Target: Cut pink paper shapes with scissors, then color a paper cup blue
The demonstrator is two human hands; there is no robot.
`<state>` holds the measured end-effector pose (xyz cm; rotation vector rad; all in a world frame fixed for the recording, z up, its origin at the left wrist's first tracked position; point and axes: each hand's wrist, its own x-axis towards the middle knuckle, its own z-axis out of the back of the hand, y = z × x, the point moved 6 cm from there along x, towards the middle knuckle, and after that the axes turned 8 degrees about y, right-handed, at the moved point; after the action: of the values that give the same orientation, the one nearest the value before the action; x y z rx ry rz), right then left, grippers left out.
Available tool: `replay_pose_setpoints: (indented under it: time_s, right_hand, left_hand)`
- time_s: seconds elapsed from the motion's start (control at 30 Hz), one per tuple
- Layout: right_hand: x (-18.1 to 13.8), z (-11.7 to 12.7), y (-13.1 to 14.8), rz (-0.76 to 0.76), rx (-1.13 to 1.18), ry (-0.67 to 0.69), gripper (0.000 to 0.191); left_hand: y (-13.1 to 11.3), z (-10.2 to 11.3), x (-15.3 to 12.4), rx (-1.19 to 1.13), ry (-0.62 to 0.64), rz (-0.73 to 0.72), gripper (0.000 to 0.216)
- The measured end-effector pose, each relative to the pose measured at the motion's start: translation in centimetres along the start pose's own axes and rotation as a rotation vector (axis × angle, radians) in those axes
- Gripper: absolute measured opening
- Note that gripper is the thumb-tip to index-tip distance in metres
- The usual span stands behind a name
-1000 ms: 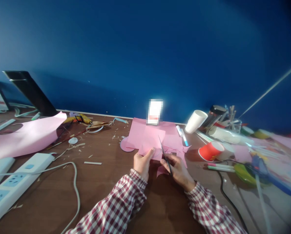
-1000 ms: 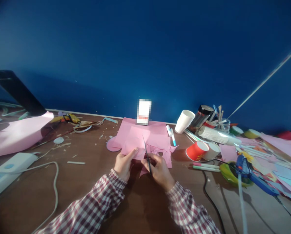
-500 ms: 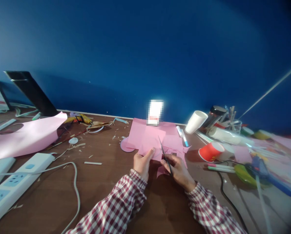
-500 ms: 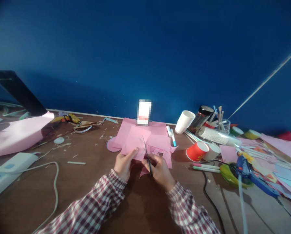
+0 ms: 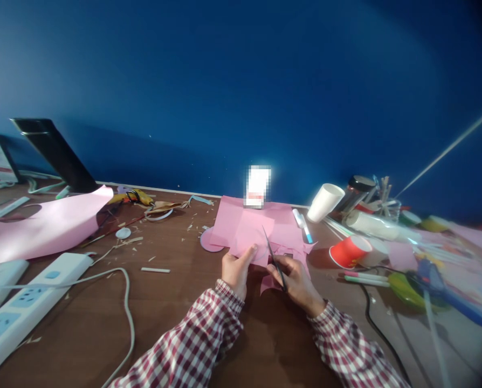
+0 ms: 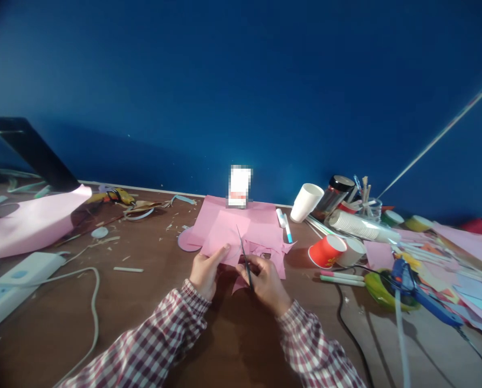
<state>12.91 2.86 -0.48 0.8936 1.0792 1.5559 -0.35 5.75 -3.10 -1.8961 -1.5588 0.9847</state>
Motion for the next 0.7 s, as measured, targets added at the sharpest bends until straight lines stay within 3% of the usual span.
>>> replay_pose_setpoints:
  time_s: [0.7]
  right_hand:
    - [-0.17, -0.08, -0.38, -0.042, 0.036, 0.004, 0.030]
  left_hand:
    - [0.00, 0.21, 0.12, 0.006, -0.041, 0.026, 0.040]
